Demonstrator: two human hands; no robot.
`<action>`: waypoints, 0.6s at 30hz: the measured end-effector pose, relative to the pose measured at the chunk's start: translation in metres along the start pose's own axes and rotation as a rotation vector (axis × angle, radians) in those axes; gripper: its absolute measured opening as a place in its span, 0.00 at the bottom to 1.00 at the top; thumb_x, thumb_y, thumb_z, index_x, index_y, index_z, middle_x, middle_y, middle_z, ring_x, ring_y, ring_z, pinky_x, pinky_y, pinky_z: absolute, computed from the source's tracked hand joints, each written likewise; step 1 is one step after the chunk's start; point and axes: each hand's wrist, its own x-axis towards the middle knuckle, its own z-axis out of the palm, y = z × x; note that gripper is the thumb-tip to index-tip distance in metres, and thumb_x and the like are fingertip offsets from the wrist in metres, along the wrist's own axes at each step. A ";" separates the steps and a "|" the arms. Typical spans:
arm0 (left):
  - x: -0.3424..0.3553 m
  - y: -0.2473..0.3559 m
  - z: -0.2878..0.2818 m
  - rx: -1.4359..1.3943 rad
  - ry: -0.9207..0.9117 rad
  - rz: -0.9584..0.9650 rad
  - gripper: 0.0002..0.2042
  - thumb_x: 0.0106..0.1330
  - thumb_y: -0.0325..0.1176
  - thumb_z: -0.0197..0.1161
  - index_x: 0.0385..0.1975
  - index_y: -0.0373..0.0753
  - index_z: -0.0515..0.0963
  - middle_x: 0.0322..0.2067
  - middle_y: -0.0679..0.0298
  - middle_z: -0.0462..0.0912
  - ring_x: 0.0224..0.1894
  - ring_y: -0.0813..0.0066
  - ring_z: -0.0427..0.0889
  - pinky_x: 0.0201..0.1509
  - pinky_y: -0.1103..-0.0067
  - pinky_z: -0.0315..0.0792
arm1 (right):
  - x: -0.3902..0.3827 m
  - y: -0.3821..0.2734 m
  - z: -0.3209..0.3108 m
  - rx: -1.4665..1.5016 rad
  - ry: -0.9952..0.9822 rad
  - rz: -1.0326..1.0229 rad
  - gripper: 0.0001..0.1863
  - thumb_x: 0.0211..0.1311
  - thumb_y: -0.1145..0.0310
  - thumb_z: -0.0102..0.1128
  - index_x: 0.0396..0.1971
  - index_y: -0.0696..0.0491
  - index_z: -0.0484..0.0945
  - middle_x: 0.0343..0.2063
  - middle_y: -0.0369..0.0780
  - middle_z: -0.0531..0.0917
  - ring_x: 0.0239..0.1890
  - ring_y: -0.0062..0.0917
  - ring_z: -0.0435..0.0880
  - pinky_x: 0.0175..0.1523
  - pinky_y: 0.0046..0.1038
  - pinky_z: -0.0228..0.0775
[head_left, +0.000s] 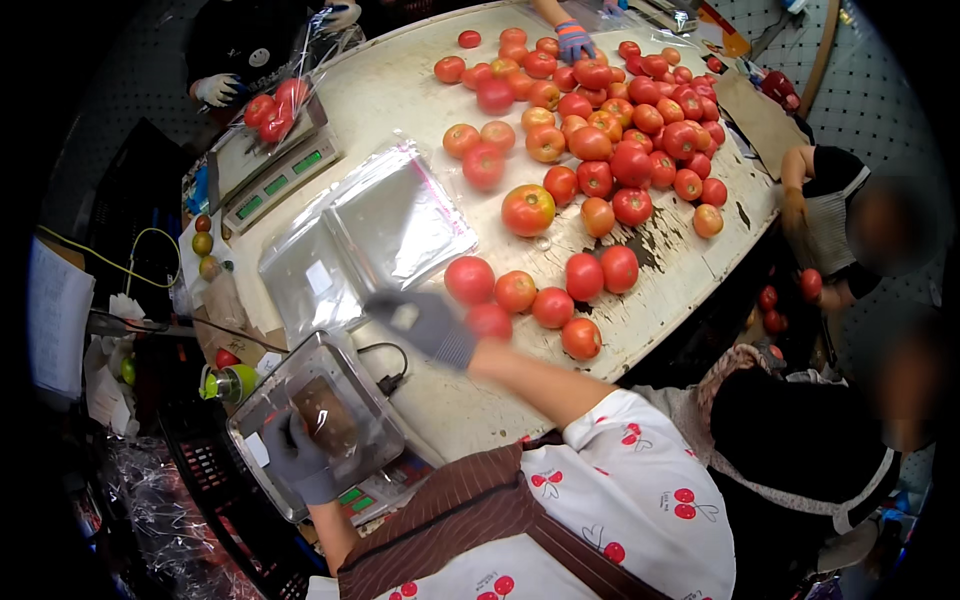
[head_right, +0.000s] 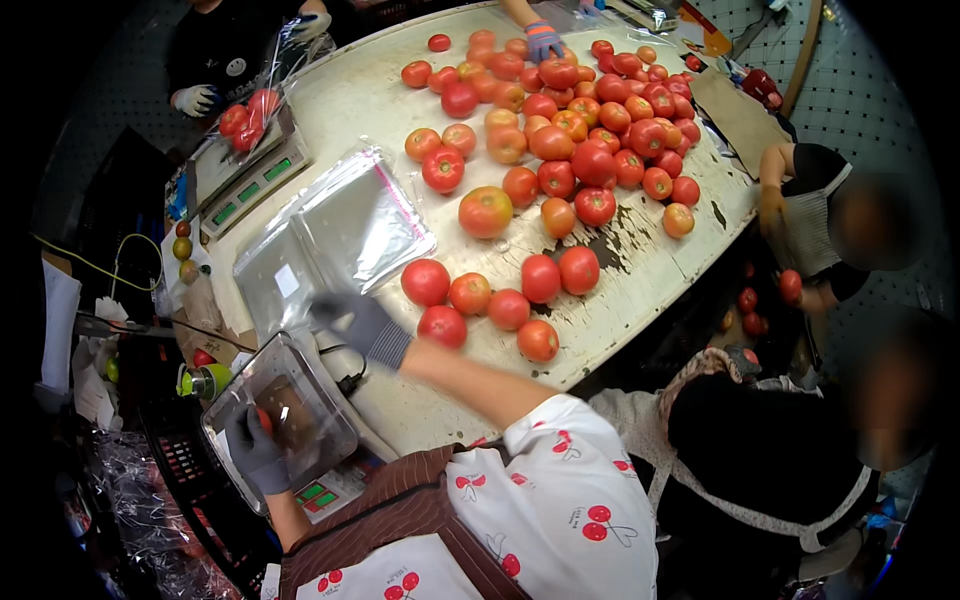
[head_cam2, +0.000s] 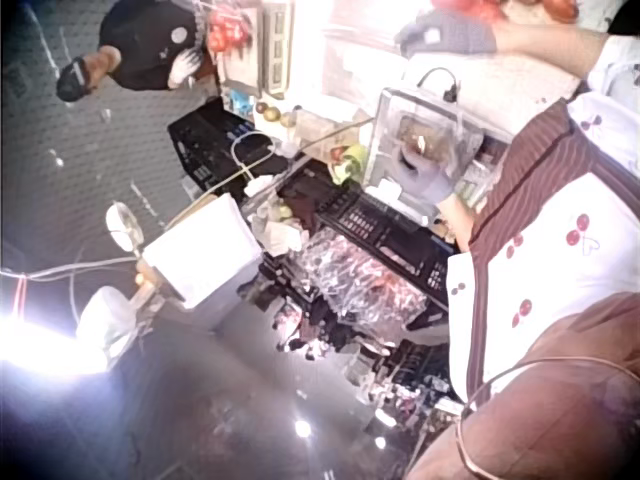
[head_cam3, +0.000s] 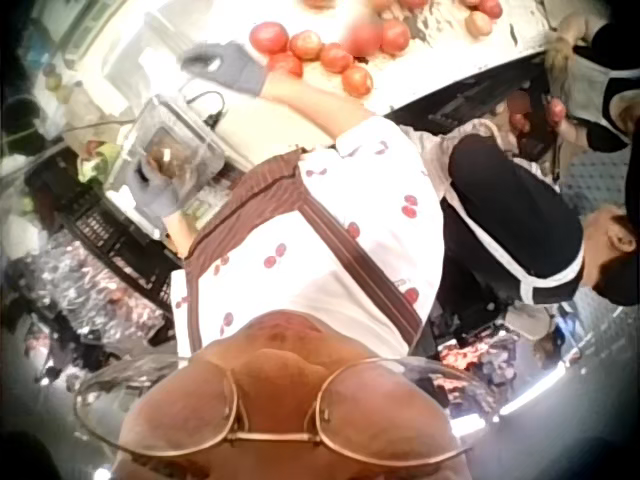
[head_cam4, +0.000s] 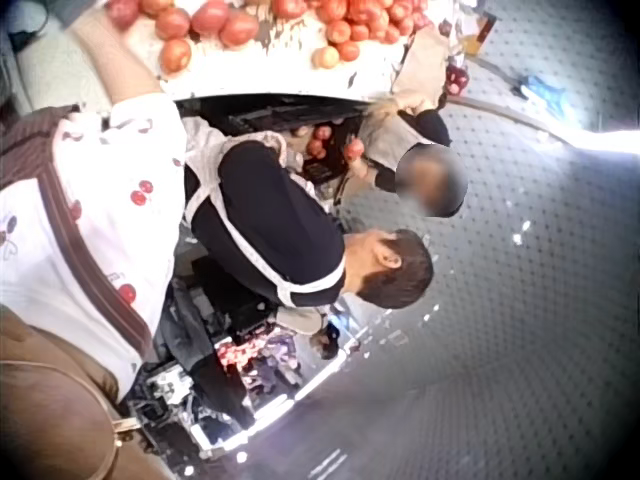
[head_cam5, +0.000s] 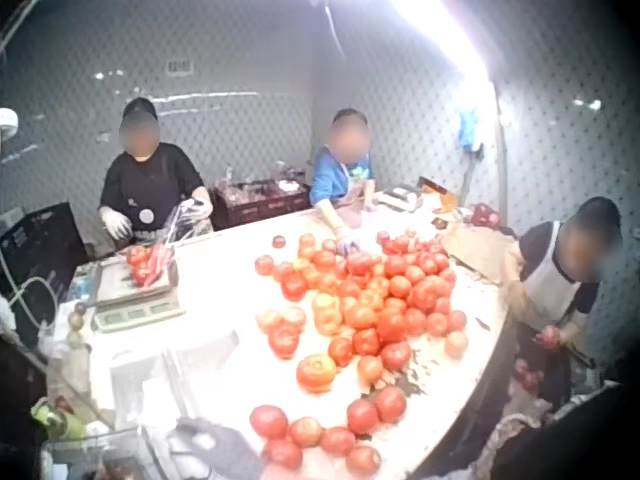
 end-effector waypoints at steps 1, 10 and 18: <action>0.005 0.008 -0.001 0.059 -0.034 0.003 0.02 0.59 0.21 0.56 0.31 0.32 0.74 0.30 0.59 0.76 0.32 0.69 0.74 0.41 0.78 0.69 | 0.023 0.030 -0.036 0.013 0.197 0.032 0.17 0.61 0.63 0.56 0.46 0.56 0.76 0.44 0.43 0.80 0.47 0.24 0.78 0.52 0.26 0.70; 0.003 0.017 -0.002 0.198 -0.055 0.018 0.02 0.56 0.21 0.59 0.29 0.33 0.76 0.25 0.60 0.76 0.28 0.70 0.74 0.34 0.78 0.68 | 0.156 0.114 -0.319 -1.546 0.487 0.582 0.43 0.40 0.51 0.69 0.59 0.44 0.60 0.58 0.46 0.63 0.58 0.44 0.65 0.56 0.43 0.65; 0.004 0.015 -0.003 0.225 -0.068 0.087 0.02 0.58 0.22 0.59 0.30 0.32 0.76 0.26 0.60 0.77 0.28 0.73 0.76 0.36 0.80 0.70 | 0.156 0.091 -0.299 -1.076 0.782 0.559 0.39 0.41 0.52 0.70 0.54 0.50 0.65 0.50 0.46 0.72 0.51 0.35 0.74 0.49 0.36 0.72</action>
